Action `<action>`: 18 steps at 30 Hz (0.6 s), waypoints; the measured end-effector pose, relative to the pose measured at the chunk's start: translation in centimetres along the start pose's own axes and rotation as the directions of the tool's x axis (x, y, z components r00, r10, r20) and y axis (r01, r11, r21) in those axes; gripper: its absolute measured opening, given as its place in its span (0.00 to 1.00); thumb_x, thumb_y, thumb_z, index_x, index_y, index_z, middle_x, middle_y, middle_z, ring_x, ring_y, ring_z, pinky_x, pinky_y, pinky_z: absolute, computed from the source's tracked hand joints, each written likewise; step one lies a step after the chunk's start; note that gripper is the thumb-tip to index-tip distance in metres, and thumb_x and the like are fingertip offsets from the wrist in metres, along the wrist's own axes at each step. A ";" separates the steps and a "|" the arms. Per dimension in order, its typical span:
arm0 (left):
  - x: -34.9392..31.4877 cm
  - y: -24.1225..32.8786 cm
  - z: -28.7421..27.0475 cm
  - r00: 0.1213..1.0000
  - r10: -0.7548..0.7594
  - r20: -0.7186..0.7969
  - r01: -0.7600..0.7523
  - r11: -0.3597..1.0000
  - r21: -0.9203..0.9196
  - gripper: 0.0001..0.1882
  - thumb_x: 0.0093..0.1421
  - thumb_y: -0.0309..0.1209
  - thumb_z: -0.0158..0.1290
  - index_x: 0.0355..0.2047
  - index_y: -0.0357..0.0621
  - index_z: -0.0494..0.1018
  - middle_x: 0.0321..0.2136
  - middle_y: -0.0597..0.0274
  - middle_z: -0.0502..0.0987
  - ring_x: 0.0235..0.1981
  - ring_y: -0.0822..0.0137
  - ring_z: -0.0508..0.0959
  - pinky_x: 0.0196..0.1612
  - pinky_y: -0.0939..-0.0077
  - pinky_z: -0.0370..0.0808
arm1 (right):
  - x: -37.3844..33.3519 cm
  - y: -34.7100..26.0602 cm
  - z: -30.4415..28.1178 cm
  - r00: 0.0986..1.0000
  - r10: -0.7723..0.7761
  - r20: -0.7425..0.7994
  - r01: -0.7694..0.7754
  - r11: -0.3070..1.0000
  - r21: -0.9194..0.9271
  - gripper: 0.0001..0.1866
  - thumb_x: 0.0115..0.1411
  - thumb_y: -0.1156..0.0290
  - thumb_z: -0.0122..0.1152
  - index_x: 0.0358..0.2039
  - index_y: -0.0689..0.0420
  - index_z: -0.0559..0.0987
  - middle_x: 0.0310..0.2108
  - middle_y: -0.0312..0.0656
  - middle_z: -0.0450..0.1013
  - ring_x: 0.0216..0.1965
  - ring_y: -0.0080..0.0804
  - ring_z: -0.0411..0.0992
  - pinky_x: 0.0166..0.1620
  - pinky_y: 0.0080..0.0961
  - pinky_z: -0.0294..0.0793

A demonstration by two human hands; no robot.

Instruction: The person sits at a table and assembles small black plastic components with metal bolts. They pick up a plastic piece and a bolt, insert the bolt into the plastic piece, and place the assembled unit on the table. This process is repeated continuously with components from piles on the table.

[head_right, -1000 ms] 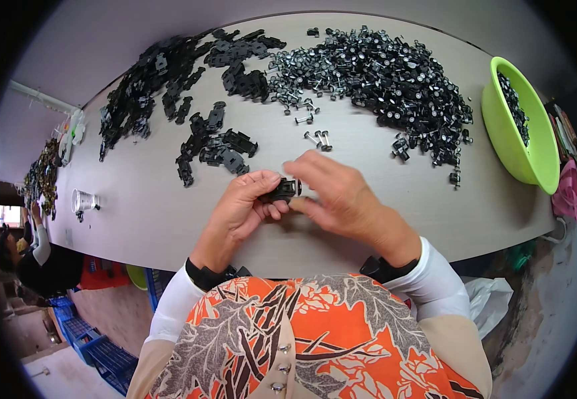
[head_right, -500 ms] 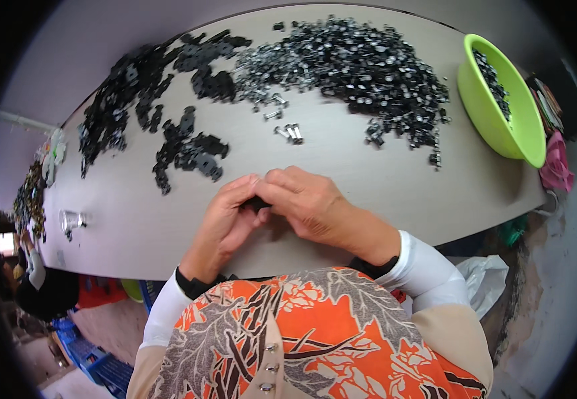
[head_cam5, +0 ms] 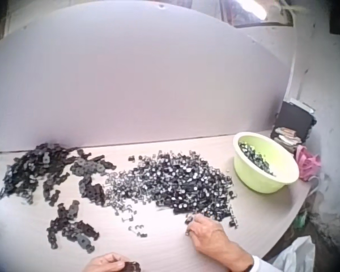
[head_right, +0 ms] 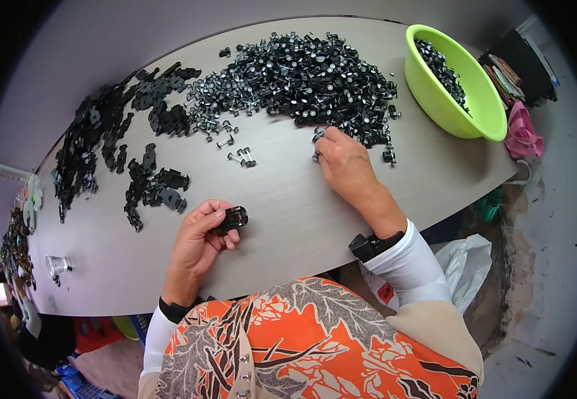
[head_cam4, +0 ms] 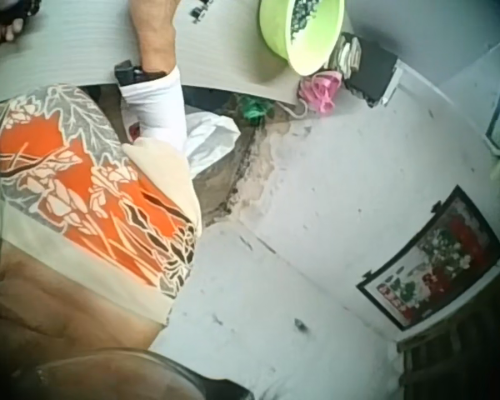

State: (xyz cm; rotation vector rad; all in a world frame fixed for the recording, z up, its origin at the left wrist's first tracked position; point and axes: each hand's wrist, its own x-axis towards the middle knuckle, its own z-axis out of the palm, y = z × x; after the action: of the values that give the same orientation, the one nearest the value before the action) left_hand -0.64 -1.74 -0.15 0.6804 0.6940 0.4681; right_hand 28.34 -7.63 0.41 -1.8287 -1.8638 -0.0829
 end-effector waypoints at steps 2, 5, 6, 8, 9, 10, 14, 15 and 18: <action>-0.1 0.1 0.1 1.000 -0.013 -0.006 0.013 1.000 0.000 0.10 0.63 0.30 0.48 0.39 0.34 0.69 0.32 0.54 0.76 0.24 0.66 0.79 0.25 0.78 0.78 | 0.1 -1.4 -0.9 0.988 0.128 0.091 -0.148 0.953 0.265 0.07 0.46 0.82 0.58 0.28 0.61 0.76 0.29 0.42 0.70 0.27 0.37 0.71 0.31 0.28 0.71; -0.3 0.1 0.6 1.000 -0.021 -0.005 0.021 1.000 -0.007 0.13 0.64 0.32 0.47 0.40 0.32 0.69 0.33 0.51 0.76 0.26 0.63 0.79 0.28 0.75 0.79 | 0.4 -4.3 -1.5 0.978 0.084 0.193 -0.181 0.804 0.566 0.07 0.46 0.84 0.56 0.27 0.62 0.76 0.29 0.40 0.69 0.26 0.31 0.70 0.29 0.23 0.68; -0.2 0.2 0.7 1.000 -0.026 0.002 0.026 1.000 -0.008 0.14 0.64 0.32 0.47 0.41 0.31 0.69 0.34 0.50 0.76 0.26 0.62 0.80 0.29 0.74 0.80 | 0.3 -5.2 -1.5 0.978 0.040 0.205 -0.166 0.744 0.648 0.07 0.46 0.85 0.55 0.27 0.62 0.76 0.28 0.40 0.69 0.26 0.29 0.69 0.29 0.22 0.68; -0.1 0.1 0.8 0.998 -0.055 0.036 0.057 0.998 -0.040 0.15 0.65 0.33 0.46 0.43 0.30 0.69 0.34 0.49 0.76 0.29 0.59 0.80 0.33 0.72 0.81 | 0.1 -7.1 -0.8 0.979 -0.071 0.191 -0.095 0.670 0.736 0.08 0.46 0.86 0.53 0.28 0.63 0.76 0.28 0.40 0.68 0.26 0.28 0.69 0.29 0.21 0.67; -0.1 0.1 0.9 0.996 -0.072 0.049 0.075 0.995 -0.062 0.15 0.65 0.33 0.46 0.42 0.31 0.69 0.35 0.50 0.76 0.30 0.59 0.81 0.33 0.72 0.81 | 0.0 -8.0 -0.3 0.979 -0.109 0.170 -0.059 0.651 0.757 0.08 0.46 0.86 0.53 0.27 0.63 0.76 0.28 0.40 0.68 0.26 0.29 0.69 0.29 0.22 0.67; -0.2 0.2 0.9 0.994 -0.089 0.064 0.094 0.992 -0.084 0.14 0.65 0.33 0.46 0.42 0.31 0.69 0.35 0.50 0.76 0.31 0.58 0.81 0.33 0.72 0.81 | -0.1 -8.8 0.2 0.978 -0.146 0.147 -0.023 0.631 0.776 0.08 0.46 0.86 0.53 0.27 0.63 0.76 0.28 0.40 0.68 0.26 0.29 0.69 0.28 0.22 0.67; -0.6 -0.1 0.5 0.998 -0.055 0.009 0.056 0.998 -0.031 0.14 0.64 0.32 0.48 0.43 0.32 0.68 0.36 0.49 0.76 0.31 0.58 0.81 0.34 0.71 0.81 | 0.3 -8.6 0.0 0.989 -0.083 0.119 -0.002 0.811 0.585 0.05 0.47 0.84 0.53 0.26 0.62 0.76 0.26 0.39 0.67 0.24 0.30 0.68 0.28 0.23 0.67; -0.7 -0.2 0.4 0.999 -0.044 -0.011 0.043 0.998 -0.034 0.14 0.63 0.32 0.48 0.43 0.32 0.68 0.36 0.50 0.76 0.31 0.59 0.81 0.34 0.72 0.81 | 0.5 -8.0 -0.3 0.986 -0.015 0.165 -0.090 0.790 0.607 0.02 0.48 0.80 0.55 0.24 0.63 0.76 0.21 0.37 0.69 0.20 0.27 0.69 0.25 0.22 0.66; -0.9 0.0 0.0 0.999 -0.029 -0.042 0.027 0.999 -0.036 0.13 0.63 0.30 0.48 0.43 0.32 0.68 0.36 0.50 0.76 0.31 0.59 0.82 0.33 0.73 0.81 | 1.3 -6.4 -1.3 0.791 0.208 0.575 -0.561 0.622 0.546 0.04 0.50 0.76 0.57 0.22 0.64 0.75 0.17 0.37 0.70 0.16 0.23 0.69 0.21 0.21 0.65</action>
State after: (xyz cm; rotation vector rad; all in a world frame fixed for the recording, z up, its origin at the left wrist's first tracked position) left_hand -1.26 -2.24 0.19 0.6287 0.7327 0.4692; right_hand 22.73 -7.52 4.01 -1.7019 -1.3689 1.1756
